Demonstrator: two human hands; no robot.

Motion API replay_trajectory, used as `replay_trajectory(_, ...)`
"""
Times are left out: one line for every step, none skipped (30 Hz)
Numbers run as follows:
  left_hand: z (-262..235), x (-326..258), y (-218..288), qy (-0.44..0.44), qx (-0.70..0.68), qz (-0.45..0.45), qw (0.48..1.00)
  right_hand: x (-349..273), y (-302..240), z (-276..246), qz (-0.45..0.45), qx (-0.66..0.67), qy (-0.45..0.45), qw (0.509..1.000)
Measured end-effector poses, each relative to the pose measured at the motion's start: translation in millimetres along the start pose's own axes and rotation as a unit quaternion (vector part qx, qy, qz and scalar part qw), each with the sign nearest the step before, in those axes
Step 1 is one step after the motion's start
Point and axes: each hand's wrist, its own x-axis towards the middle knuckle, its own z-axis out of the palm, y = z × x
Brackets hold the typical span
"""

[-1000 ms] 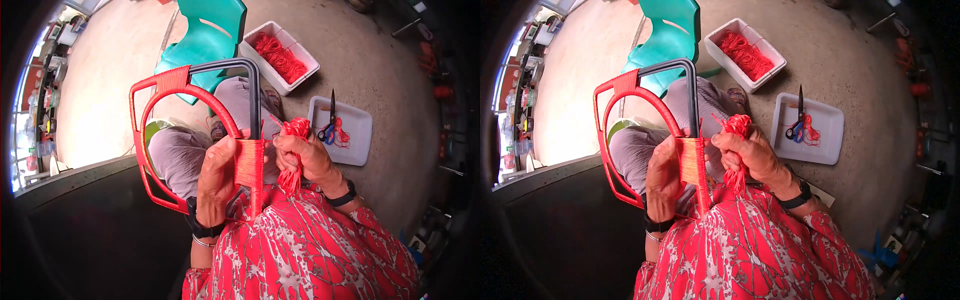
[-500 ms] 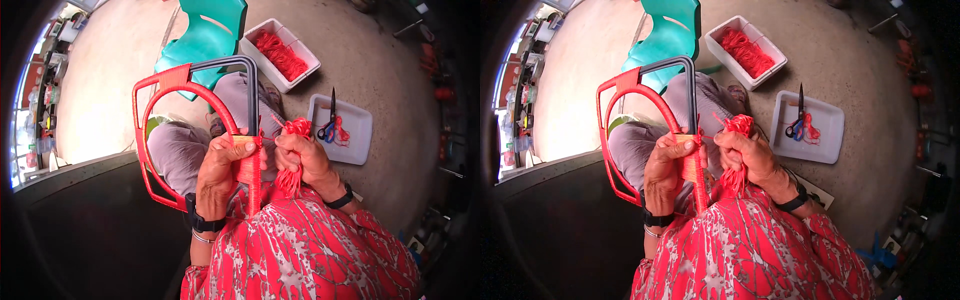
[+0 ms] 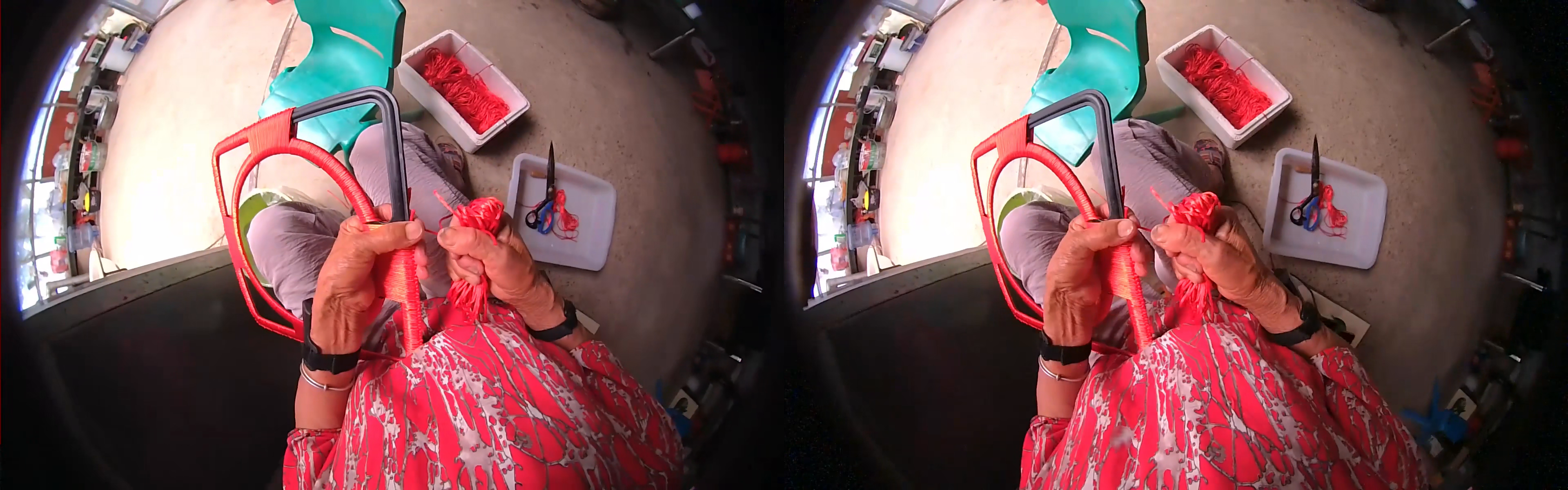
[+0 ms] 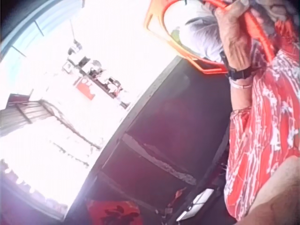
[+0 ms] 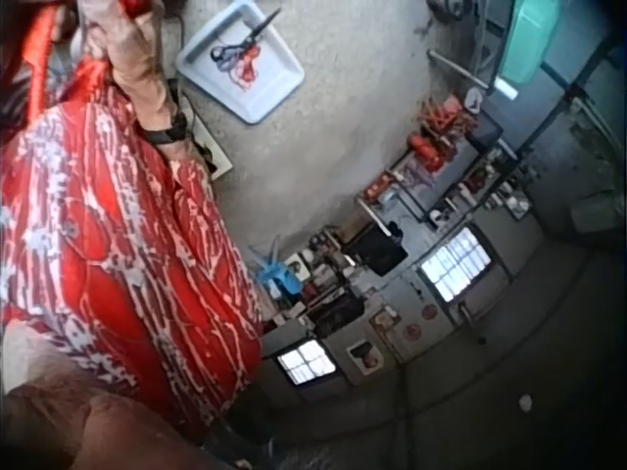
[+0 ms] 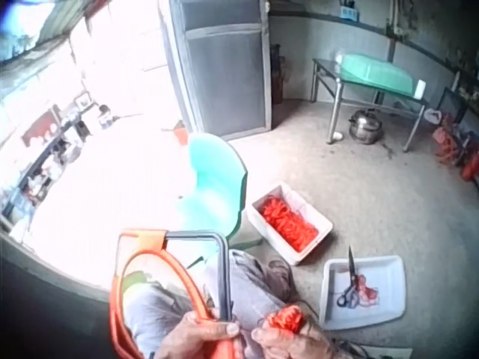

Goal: Wrapping a red plastic strap around a furniture frame to create a woven surface.

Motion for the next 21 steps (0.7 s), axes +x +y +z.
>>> replay_trajectory(1.3, -1.0, -0.2, 0.001, 0.002, -0.001, 1.0, -0.3, 0.6, 1.5, -0.009, -0.007, 0.002, 1.0)
replay_trajectory(3.6, -2.1, -2.2, 0.021, 0.0, 0.011, 1.0, -0.9, 1.2, 2.1, -0.01, -0.005, 0.002, 1.0)
replay_trajectory(5.9, -2.2, -4.1, 0.041, -0.005, 0.025, 0.999, -1.9, 1.1, 2.1, -0.013, 0.0, 0.02, 1.0)
replay_trajectory(6.4, -0.8, -5.3, 0.066, 0.002, 0.016, 0.998, -2.4, 1.2, 2.1, -0.017, 0.005, 0.038, 0.999)
replay_trajectory(5.9, -0.4, -4.0, 0.066, 0.003, 0.015, 0.998, -2.3, 1.6, 2.2, -0.016, 0.006, 0.039, 0.999)
replay_trajectory(5.9, -0.5, -2.2, 0.062, 0.011, 0.013, 0.998, -2.3, 1.1, 1.8, -0.019, 0.007, 0.03, 0.999)
replay_trajectory(6.2, -0.9, -1.4, 0.059, 0.019, 0.012, 0.998, -2.3, 0.9, 1.5, -0.023, 0.008, 0.02, 1.0)
replay_trajectory(6.9, -1.7, -2.5, 0.06, 0.018, 0.012, 0.998, -1.9, 2.7, 0.0, -0.021, 0.007, 0.019, 1.0)
replay_trajectory(7.4, -1.5, -4.1, 0.068, 0.016, 0.011, 0.997, -0.4, 6.0, -2.8, -0.032, 0.019, 0.02, 0.999)
replay_trajectory(7.7, -1.4, -4.7, 0.076, 0.014, 0.01, 0.997, 0.4, 7.3, -4.3, -0.043, 0.03, 0.02, 0.998)
replay_trajectory(7.9, -1.4, -3.8, 0.076, 0.014, 0.011, 0.997, 1.0, 5.8, -4.7, -0.043, 0.03, 0.02, 0.998)
replay_trajectory(7.3, -1.7, -3.0, 0.068, 0.038, 0.0, 0.997, 2.7, 4.1, -4.9, -0.016, 0.03, 0.021, 0.999)
replay_trajectory(6.4, -2.4, -2.3, 0.061, 0.062, -0.012, 0.996, 4.5, 2.6, -5.3, 0.012, 0.031, 0.021, 0.999)
replay_trajectory(1.0, -1.6, -4.5, 0.063, 0.062, -0.011, 0.996, 6.1, 1.5, -6.8, 0.013, 0.031, 0.019, 0.999)
replay_trajectory(-7.2, -0.6, -8.0, 0.009, 0.006, -0.008, 1.0, 7.6, 0.4, -8.1, 0.0, 0.027, 0.003, 1.0)
replay_trajectory(-13.8, -0.8, -10.5, -0.045, -0.049, -0.005, 0.998, 9.1, -0.5, -8.5, -0.014, 0.023, -0.014, 1.0)
replay_trajectory(-19.0, -2.3, -12.5, -0.043, -0.05, -0.004, 0.998, 10.7, -2.0, -7.7, -0.011, 0.023, -0.016, 1.0)
replay_trajectory(-20.5, -3.2, -12.8, -0.06, -0.087, -0.021, 0.994, 12.0, -4.7, -7.4, -0.011, 0.009, -0.021, 1.0)
replay_trajectory(-22.6, -4.1, -13.4, -0.079, -0.125, -0.037, 0.988, 12.8, -6.0, -7.2, -0.011, -0.005, -0.027, 1.0)
replay_trajectory(-26.8, -5.3, -15.2, -0.084, -0.181, -0.061, 0.978, 13.6, -3.9, -8.4, 0.009, 0.016, -0.032, 0.999)
replay_trajectory(-27.7, -6.7, -15.6, -0.083, -0.183, -0.061, 0.978, 13.0, -3.1, -7.3, 0.01, 0.016, -0.032, 0.999)
